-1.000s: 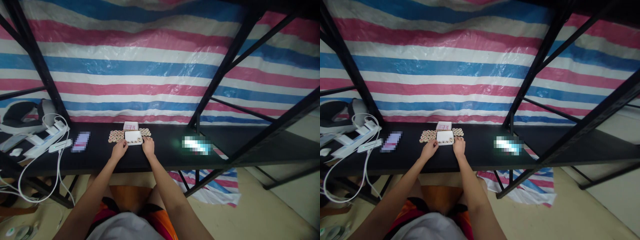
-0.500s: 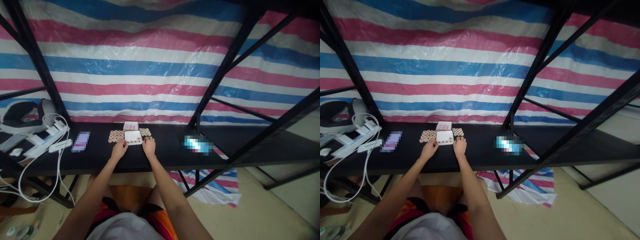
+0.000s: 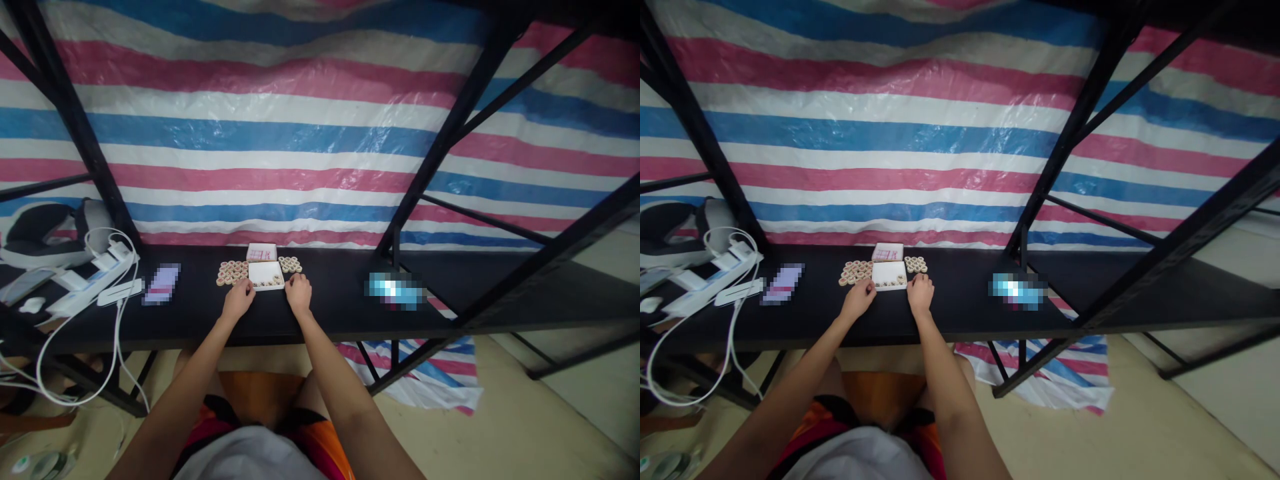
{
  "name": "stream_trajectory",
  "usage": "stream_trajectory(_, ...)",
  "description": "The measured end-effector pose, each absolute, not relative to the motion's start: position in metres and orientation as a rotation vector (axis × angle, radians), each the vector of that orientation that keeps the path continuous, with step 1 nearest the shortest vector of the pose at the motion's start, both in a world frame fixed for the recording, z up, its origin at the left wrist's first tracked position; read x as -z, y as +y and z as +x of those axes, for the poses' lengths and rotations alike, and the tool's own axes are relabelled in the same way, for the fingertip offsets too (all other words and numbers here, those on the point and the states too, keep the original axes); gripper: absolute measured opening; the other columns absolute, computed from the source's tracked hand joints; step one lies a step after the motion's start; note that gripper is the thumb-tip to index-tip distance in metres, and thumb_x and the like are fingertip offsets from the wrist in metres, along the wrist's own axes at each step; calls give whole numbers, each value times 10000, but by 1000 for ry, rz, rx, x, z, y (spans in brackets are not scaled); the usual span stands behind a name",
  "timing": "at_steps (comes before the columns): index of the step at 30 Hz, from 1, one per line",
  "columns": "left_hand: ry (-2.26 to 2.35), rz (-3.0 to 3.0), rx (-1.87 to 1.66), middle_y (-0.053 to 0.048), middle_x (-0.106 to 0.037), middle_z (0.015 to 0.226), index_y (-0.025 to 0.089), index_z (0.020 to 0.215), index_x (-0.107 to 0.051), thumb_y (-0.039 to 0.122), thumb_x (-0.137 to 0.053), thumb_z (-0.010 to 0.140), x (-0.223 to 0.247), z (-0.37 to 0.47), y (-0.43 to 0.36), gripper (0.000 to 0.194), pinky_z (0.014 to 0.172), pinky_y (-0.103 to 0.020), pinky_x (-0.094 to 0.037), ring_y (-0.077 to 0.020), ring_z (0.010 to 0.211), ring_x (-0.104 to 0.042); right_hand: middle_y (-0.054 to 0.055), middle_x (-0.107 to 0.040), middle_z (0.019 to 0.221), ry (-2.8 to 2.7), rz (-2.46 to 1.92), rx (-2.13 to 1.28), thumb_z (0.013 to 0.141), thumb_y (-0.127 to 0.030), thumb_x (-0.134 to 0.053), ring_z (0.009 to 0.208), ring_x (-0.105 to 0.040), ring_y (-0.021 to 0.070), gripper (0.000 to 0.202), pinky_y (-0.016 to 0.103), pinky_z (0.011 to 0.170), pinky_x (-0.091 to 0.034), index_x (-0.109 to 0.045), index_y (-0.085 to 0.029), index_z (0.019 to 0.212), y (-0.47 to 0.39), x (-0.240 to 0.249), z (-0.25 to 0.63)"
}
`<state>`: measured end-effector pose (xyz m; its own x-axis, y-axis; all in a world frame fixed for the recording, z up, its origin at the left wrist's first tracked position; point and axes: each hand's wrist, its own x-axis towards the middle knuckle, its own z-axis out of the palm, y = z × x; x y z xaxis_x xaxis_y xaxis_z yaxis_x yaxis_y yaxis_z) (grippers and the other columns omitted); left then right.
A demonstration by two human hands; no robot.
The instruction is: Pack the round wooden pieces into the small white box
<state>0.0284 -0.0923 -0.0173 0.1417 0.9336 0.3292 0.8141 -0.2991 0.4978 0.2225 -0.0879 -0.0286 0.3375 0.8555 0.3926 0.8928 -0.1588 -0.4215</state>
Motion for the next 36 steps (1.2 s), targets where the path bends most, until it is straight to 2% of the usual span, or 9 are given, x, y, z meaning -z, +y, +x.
stream_trajectory(17, 1710, 2192, -891, -11, -593, 846, 203, 818, -541, 233, -469, 811, 19, 28, -92, 78, 620, -235, -351, -139, 737, -545, 95, -573, 910, -1507, -1870, 154, 825, -187, -455, 820, -517, 203, 133, 301, 724, -378, -579, -166, 869, -85, 35, 224)
stream_trajectory(27, 1694, 2198, -908, -15, -599, 863, 201, 820, -541, 225, -464, 811, 18, 29, -91, 80, 638, -239, -361, -141, 754, -551, 81, -562, 918, -1662, -1511, 131, 872, -185, -411, 876, -496, 199, 159, 307, 815, -395, -569, -182, 858, -83, 36, 225)
stream_trajectory(36, 1705, 2195, -897, -21, -595, 866, 198, 831, -542, 229, -460, 813, 18, 29, -92, 89, 644, -242, -368, -147, 759, -553, 81, -567, 977, -1781, -1514, 81, 896, -200, -389, 910, -518, 185, 187, 286, 835, -406, -569, -180, 938, -89, 29, 222)
